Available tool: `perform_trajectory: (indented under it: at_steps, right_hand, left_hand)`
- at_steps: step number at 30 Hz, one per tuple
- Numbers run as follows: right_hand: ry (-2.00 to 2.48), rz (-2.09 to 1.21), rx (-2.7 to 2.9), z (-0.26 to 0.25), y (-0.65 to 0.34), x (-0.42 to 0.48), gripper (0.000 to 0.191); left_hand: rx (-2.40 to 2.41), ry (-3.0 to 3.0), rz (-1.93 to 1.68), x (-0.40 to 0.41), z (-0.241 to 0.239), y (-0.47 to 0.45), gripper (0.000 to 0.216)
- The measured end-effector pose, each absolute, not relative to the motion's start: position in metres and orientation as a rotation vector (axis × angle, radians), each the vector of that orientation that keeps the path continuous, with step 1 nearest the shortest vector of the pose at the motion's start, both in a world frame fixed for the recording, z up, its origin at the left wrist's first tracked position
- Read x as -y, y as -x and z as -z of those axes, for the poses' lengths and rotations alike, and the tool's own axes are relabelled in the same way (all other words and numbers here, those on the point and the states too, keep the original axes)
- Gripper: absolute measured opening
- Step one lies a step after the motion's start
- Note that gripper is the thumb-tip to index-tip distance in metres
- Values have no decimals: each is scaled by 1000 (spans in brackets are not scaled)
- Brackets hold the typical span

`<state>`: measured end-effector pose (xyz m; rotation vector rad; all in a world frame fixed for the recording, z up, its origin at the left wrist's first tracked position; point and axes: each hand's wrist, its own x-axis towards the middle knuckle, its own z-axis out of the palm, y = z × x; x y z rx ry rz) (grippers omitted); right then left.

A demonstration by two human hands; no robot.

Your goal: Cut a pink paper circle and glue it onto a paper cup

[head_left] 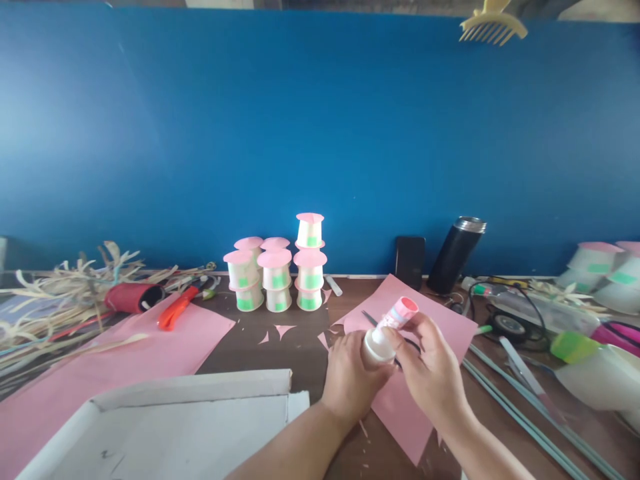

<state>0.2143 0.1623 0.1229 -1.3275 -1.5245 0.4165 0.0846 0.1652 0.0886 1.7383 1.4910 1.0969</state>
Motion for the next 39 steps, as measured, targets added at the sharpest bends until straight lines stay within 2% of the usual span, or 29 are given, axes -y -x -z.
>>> perform_trajectory:
  at_steps: [6,11,14,28,35,39]
  right_hand:
    - [1333,-529,1626,-127,-211,-161,24]
    - [1380,-385,1702,-129,-220,-161,27]
    - [1385,-339,1653,-128,-224,-162,27]
    - [1367,-540,1624,-124,-213,-164,27]
    - [1376,-432,1549,-126,-218,-162,26]
    - [1357,-492,1510,-123,-214,-163,26]
  left_hand:
    - [-1484,-1753,-1124,-166,-84,-84,32]
    - [-1475,-1747,-1110,-166,-87,-84,37]
    - [-1482,-1733,-1089,-165,-90,-84,36]
    - [-1478,-1740,-1117,-166,-87,-85,30]
    - [-1478,-1722,-1090,-165,-91,-85,35]
    - [-1483,-1745,-1106,-166,-88,-85,31]
